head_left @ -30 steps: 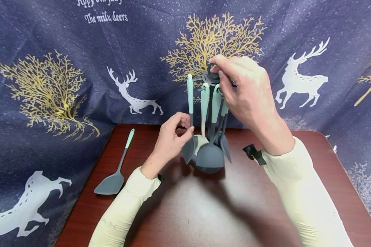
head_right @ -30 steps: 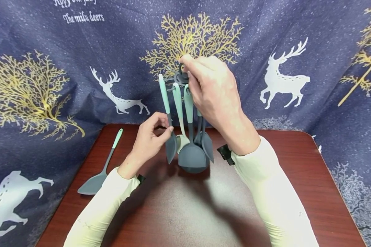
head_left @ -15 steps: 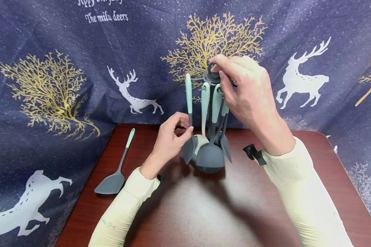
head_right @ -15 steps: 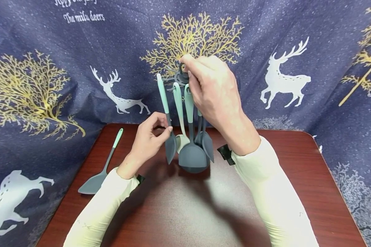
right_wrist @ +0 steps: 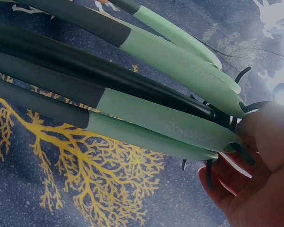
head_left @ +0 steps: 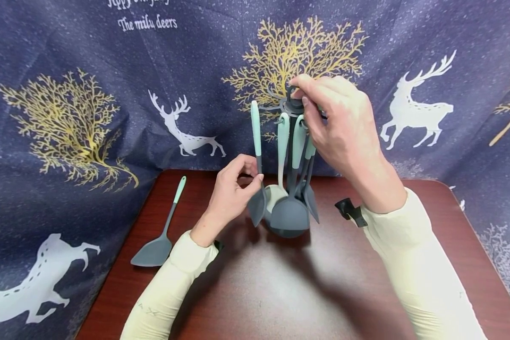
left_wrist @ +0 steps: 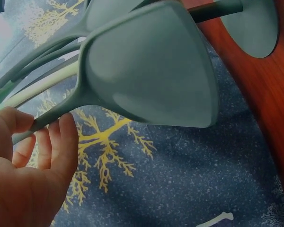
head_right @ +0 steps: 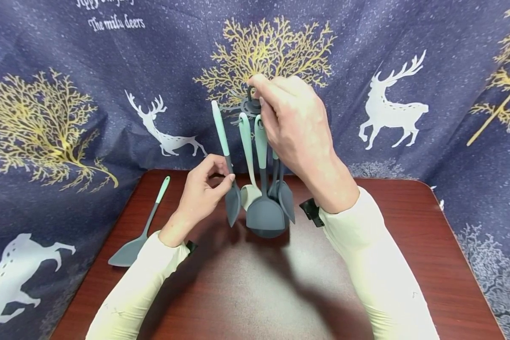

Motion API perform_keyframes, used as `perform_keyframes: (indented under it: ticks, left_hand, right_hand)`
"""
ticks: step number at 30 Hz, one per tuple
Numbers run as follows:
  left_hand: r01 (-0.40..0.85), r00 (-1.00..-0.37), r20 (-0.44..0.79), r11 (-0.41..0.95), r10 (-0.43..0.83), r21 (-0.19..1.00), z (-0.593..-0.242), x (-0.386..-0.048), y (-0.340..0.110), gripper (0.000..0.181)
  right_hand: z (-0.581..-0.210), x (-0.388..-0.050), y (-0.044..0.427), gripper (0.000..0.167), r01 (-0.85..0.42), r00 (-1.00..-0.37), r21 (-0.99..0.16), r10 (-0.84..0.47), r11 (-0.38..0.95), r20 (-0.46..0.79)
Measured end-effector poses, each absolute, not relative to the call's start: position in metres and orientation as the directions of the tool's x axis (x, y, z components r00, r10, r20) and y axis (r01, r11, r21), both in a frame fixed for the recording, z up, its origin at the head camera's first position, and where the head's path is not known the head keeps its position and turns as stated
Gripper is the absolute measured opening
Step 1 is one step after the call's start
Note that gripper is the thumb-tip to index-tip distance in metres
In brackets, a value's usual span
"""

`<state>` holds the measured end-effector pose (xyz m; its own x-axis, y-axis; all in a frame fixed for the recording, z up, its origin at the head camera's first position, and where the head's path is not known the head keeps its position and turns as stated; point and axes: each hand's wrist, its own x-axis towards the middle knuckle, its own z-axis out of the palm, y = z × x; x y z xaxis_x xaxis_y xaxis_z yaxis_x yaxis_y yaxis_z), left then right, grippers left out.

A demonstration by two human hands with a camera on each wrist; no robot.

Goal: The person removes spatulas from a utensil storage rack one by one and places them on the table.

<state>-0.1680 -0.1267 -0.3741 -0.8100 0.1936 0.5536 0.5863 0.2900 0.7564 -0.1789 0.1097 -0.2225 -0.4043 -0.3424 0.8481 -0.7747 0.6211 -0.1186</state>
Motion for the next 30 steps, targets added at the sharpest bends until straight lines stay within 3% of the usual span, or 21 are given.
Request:
perform_keyframes:
  ticks: [30]
  left_hand:
    - [0.509, -0.858, 0.489, 0.391, 0.158, 0.767, -0.382, -0.165, -0.15, 0.018]
  right_hand:
    - [-0.223, -0.179, 0.11, 0.028, -0.775, -0.397, -0.112, -0.341, 0.622, 0.852]
